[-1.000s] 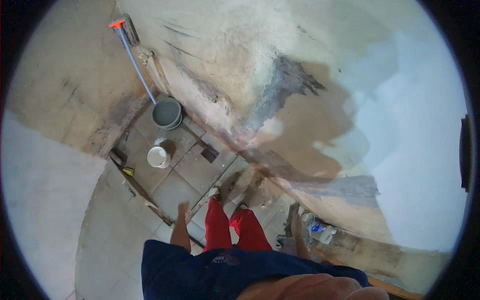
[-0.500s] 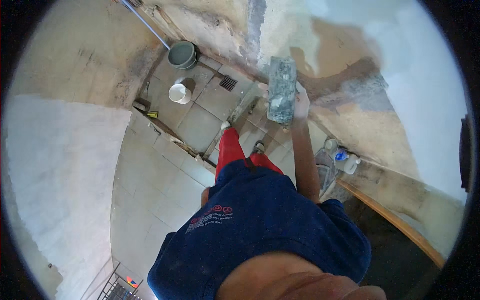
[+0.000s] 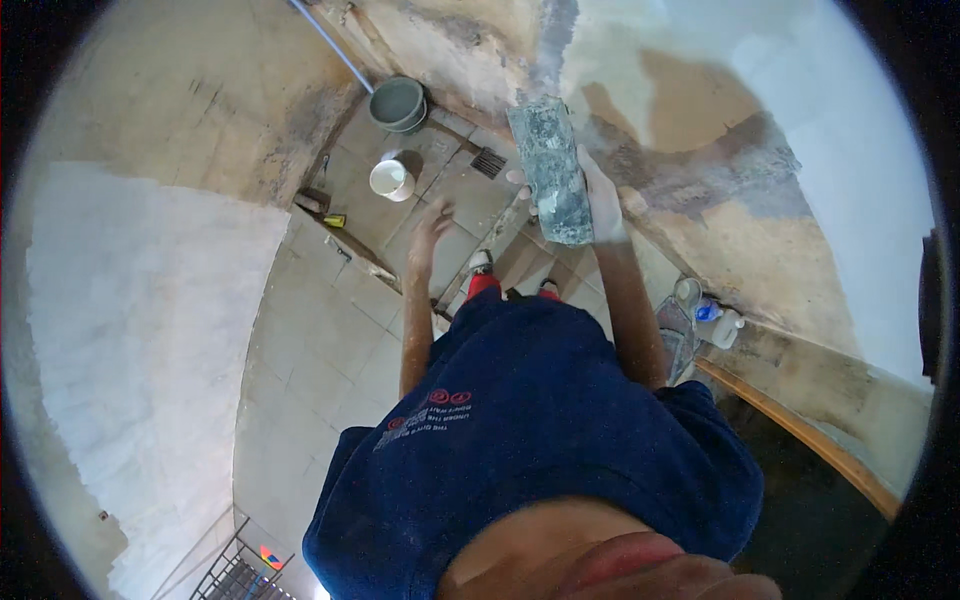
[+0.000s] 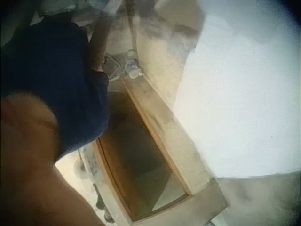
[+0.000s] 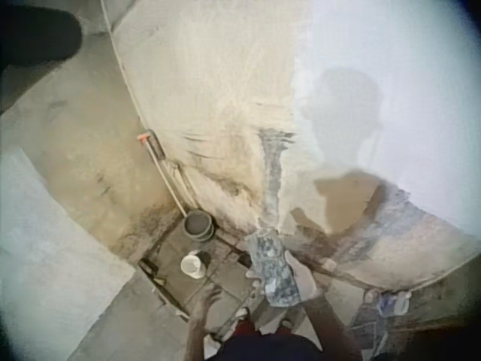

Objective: Scraping paint or plaster from a wall and sanding it to prepare for repair or repainting.

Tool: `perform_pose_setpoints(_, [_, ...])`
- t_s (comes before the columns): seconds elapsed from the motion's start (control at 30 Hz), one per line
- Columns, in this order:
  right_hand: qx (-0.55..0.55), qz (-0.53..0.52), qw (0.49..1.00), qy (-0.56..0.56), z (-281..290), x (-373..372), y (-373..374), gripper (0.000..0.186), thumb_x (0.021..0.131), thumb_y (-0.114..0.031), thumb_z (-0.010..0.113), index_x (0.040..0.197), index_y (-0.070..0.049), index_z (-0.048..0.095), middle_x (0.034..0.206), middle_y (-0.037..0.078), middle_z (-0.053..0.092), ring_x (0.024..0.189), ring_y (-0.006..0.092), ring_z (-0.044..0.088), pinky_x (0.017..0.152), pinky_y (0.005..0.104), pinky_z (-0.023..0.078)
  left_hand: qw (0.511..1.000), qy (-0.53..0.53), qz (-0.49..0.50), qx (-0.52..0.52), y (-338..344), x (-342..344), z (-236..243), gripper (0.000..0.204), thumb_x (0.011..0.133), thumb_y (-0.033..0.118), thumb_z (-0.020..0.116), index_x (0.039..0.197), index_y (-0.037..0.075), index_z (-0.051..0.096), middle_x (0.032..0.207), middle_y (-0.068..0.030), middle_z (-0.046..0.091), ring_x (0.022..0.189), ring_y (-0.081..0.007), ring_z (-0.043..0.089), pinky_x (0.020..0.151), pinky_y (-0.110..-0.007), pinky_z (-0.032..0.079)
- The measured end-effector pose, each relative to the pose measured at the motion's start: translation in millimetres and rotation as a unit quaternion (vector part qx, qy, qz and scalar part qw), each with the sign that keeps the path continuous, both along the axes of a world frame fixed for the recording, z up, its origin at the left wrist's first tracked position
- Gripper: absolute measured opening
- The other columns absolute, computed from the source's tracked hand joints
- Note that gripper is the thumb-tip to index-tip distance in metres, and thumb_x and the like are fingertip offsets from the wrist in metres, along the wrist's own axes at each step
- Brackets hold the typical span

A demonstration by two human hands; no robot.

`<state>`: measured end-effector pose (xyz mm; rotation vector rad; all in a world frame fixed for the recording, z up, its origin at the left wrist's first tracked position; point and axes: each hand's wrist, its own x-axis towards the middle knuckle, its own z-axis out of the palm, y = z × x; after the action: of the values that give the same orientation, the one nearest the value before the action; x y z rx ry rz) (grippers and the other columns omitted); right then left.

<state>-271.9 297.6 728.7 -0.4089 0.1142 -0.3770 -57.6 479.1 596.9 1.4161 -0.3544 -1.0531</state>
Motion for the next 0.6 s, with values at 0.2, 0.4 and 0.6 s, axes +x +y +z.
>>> perform_pose_setpoints(0.2, [-0.053, -0.004, 0.996, 0.065, -8.9, 7.2, -8.5, 0.056, 0.100, -0.044, 0.028, 0.132, -0.001, 0.043, 0.114, 0.021, 0.060, 0.088, 0.0295, 0.065, 0.068, 0.0367, 0.056, 0.986, -0.080, -0.126, -0.070, -85.2, -57.5, 137.6, 0.036, 0.084, 0.022, 0.066, 0.114, 0.001, 0.063, 0.110, -0.0088, 0.065, 0.100, -0.0156, 0.060, 0.088, -0.029, 0.045])
perform_pose_setpoints(0.4, [-0.292, -0.170, 0.909, 0.243, -42.0, -5.7, 3.1, 0.048, 0.100, -0.039, 0.036, 0.127, -0.002, 0.051, 0.107, 0.011, 0.063, 0.096, 0.0234, 0.062, 0.088, 0.0368, 0.049, 0.976, -0.084, -0.174, -0.095, -113.6, -51.6, 117.4, 0.035, 0.080, 0.016, 0.071, 0.112, 0.003, 0.062, 0.102, -0.0055, 0.066, 0.094, -0.0136, 0.059, 0.085, -0.029, 0.046])
perform_pose_setpoints(0.6, [-0.261, -0.148, 0.924, 0.237, -39.0, -16.8, 44.4, 0.064, 0.094, -0.040, 0.049, 0.141, 0.000, 0.033, 0.141, 0.019, 0.041, 0.126, 0.0290, 0.045, 0.105, 0.0399, 0.034, 0.607, 0.786, -0.097, -0.070, -117.9, -14.0, 48.4, 0.043, 0.083, 0.019, 0.067, 0.117, -0.004, 0.052, 0.095, -0.0096, 0.058, 0.089, -0.0211, 0.058, 0.070, -0.028, 0.056])
